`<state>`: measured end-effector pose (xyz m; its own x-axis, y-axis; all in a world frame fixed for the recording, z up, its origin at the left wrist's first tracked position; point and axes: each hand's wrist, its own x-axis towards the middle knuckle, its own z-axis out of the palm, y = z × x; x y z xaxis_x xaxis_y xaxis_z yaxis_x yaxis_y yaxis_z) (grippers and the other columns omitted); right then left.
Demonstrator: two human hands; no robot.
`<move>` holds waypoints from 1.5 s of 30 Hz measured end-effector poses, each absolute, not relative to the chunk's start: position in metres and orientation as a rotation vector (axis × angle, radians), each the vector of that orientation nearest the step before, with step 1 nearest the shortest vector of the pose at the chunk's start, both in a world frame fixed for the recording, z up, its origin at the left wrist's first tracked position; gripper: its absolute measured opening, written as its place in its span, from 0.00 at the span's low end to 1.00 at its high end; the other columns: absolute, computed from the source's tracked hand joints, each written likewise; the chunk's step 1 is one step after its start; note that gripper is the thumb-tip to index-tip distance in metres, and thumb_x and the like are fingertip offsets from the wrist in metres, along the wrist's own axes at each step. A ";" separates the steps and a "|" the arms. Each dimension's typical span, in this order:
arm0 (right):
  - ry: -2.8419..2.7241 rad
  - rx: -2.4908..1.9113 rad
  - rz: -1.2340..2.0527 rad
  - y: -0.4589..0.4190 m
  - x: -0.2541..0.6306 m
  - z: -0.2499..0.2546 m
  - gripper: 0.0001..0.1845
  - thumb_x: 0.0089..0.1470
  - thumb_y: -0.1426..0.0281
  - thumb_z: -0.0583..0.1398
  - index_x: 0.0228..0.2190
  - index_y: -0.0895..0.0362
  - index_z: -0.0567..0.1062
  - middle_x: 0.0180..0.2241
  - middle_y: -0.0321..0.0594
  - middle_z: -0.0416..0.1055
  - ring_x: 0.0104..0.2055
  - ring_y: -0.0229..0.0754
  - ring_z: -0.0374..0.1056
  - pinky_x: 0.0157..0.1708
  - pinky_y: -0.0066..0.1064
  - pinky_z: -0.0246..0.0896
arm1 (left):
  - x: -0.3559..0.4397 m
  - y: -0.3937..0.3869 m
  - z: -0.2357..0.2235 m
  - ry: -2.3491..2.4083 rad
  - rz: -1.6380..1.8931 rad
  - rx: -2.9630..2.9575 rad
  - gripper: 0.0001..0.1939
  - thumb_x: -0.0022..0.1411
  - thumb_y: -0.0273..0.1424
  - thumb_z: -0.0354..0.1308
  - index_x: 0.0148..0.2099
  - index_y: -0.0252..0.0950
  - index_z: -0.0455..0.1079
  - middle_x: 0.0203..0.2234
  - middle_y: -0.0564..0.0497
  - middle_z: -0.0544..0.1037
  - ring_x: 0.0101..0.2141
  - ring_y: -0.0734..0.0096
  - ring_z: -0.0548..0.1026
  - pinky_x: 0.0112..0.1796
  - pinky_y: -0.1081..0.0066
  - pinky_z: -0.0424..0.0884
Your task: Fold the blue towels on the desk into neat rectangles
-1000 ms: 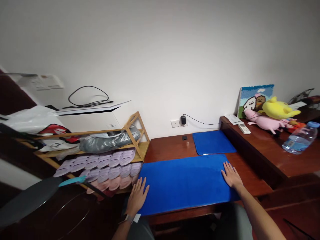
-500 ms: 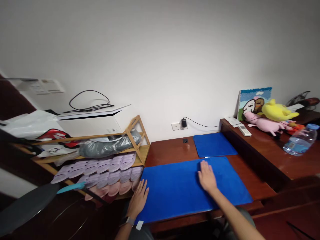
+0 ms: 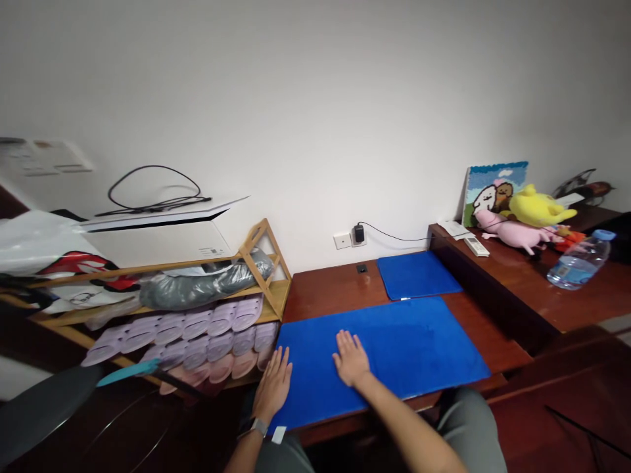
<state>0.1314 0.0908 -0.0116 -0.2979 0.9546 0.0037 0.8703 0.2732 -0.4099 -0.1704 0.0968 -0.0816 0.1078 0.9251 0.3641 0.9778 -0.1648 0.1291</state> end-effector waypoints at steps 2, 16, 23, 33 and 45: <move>-2.239 -1.861 0.402 0.092 0.208 -0.019 0.38 0.70 0.56 0.39 0.73 0.61 0.50 0.75 0.45 0.42 0.77 0.47 0.36 0.74 0.48 0.31 | -0.170 0.097 -0.080 -1.935 -0.551 -2.224 0.32 0.76 0.41 0.38 0.75 0.34 0.54 0.72 0.40 0.61 0.70 0.54 0.59 0.67 0.52 0.60; -1.884 -2.458 0.065 0.075 0.468 -0.048 0.39 0.68 0.59 0.38 0.71 0.66 0.57 0.73 0.51 0.51 0.75 0.52 0.46 0.72 0.52 0.40 | -0.167 0.097 -0.070 -1.950 -0.506 -2.232 0.32 0.76 0.41 0.37 0.74 0.33 0.57 0.72 0.39 0.61 0.70 0.55 0.60 0.67 0.52 0.60; -2.123 -1.932 0.120 0.099 0.246 0.009 0.36 0.70 0.62 0.40 0.71 0.67 0.55 0.74 0.50 0.47 0.76 0.51 0.40 0.74 0.47 0.35 | -0.164 0.094 -0.067 -1.937 -0.551 -2.219 0.30 0.76 0.39 0.39 0.75 0.37 0.54 0.72 0.42 0.60 0.71 0.56 0.59 0.68 0.50 0.58; -2.359 -1.466 0.562 0.095 0.067 0.000 0.38 0.71 0.55 0.41 0.73 0.63 0.51 0.74 0.49 0.43 0.77 0.49 0.37 0.74 0.50 0.33 | -0.167 0.096 -0.070 -1.958 -0.570 -2.228 0.31 0.75 0.40 0.39 0.74 0.35 0.57 0.72 0.39 0.61 0.70 0.51 0.59 0.66 0.49 0.62; -1.843 -2.453 0.213 0.096 0.461 -0.039 0.40 0.69 0.55 0.36 0.73 0.62 0.50 0.75 0.46 0.44 0.77 0.49 0.39 0.73 0.47 0.35 | -0.170 0.101 -0.074 -1.953 -0.533 -2.229 0.32 0.76 0.42 0.39 0.74 0.35 0.57 0.72 0.38 0.60 0.70 0.51 0.60 0.66 0.49 0.62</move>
